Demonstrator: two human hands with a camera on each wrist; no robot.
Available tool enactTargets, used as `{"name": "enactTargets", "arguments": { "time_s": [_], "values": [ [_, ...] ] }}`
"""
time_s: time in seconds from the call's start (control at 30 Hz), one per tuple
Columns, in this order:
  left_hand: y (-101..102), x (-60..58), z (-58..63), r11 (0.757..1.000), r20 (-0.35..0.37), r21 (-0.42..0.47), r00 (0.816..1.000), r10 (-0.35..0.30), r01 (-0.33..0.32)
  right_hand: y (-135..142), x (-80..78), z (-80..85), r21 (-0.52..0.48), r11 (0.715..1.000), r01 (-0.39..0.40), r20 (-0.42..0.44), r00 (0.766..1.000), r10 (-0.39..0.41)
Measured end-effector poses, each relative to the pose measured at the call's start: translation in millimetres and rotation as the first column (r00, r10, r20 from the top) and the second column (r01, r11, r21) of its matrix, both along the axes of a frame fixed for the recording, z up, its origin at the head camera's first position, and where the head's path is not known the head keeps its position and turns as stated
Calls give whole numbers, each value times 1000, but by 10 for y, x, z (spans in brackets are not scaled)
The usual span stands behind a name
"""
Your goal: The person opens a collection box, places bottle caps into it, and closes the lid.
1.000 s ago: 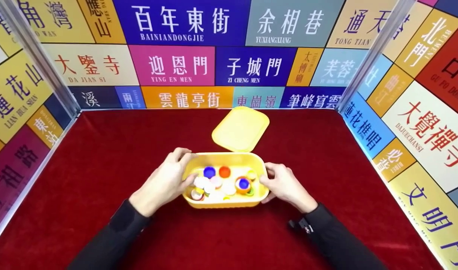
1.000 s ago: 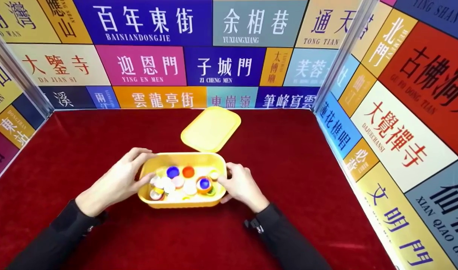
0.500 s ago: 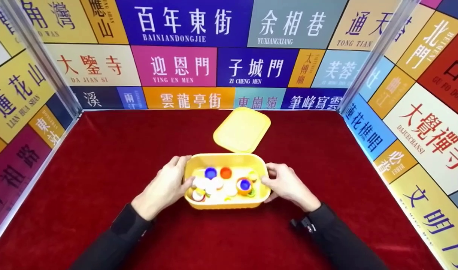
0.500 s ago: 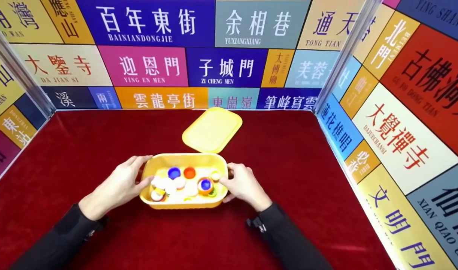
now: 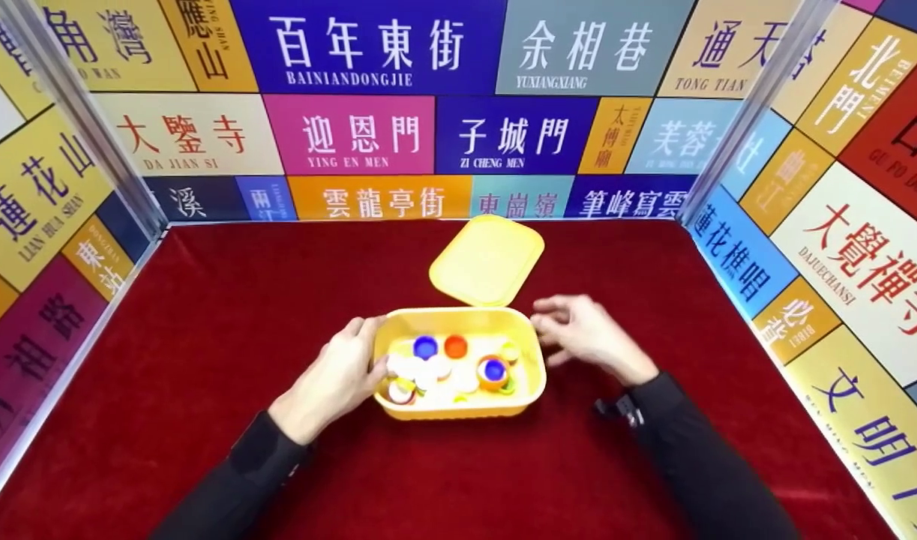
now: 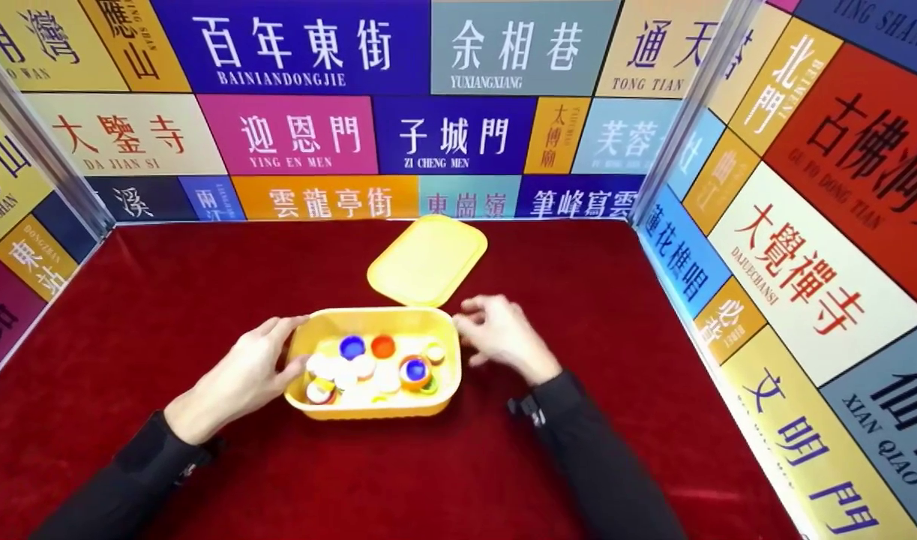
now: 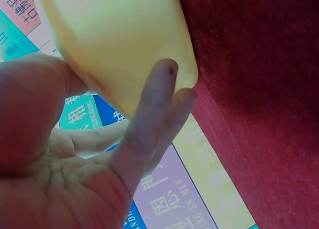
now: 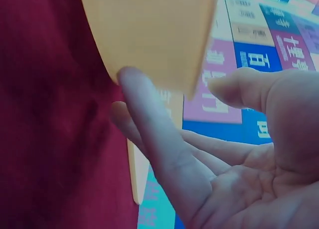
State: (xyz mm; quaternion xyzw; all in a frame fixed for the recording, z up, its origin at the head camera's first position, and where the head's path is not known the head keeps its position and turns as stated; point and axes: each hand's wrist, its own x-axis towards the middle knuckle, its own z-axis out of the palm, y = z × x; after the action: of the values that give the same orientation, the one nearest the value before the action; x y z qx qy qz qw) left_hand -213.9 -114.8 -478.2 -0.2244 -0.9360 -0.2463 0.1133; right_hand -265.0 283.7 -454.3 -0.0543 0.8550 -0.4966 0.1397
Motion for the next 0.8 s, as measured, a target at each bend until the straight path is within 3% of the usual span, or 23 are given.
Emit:
{"name": "enactTargets", "arguments": {
  "time_s": [0.23, 0.37, 0.57, 0.8],
  "values": [
    [-4, -8, -2, 1000, -34, -4, 999, 2, -2, 87, -453, 181, -16, 994, 105, -57, 993, -106],
    [4, -5, -6, 1000, -28, -8, 1000, 7, -7, 108, -711, 200, 46, 990, 131, -126, 984, -124],
    [16, 7, -13, 1000, -24, -8, 1000, 5, -5, 115, -1087, 102, 187, 969, 159, -218, 969, -117],
    [23, 20, -33, 1000, -32, 7, 999, 0, 1, 109, -1435, -80, 304, 943, 133, -253, 966, -54]
  ]
}}
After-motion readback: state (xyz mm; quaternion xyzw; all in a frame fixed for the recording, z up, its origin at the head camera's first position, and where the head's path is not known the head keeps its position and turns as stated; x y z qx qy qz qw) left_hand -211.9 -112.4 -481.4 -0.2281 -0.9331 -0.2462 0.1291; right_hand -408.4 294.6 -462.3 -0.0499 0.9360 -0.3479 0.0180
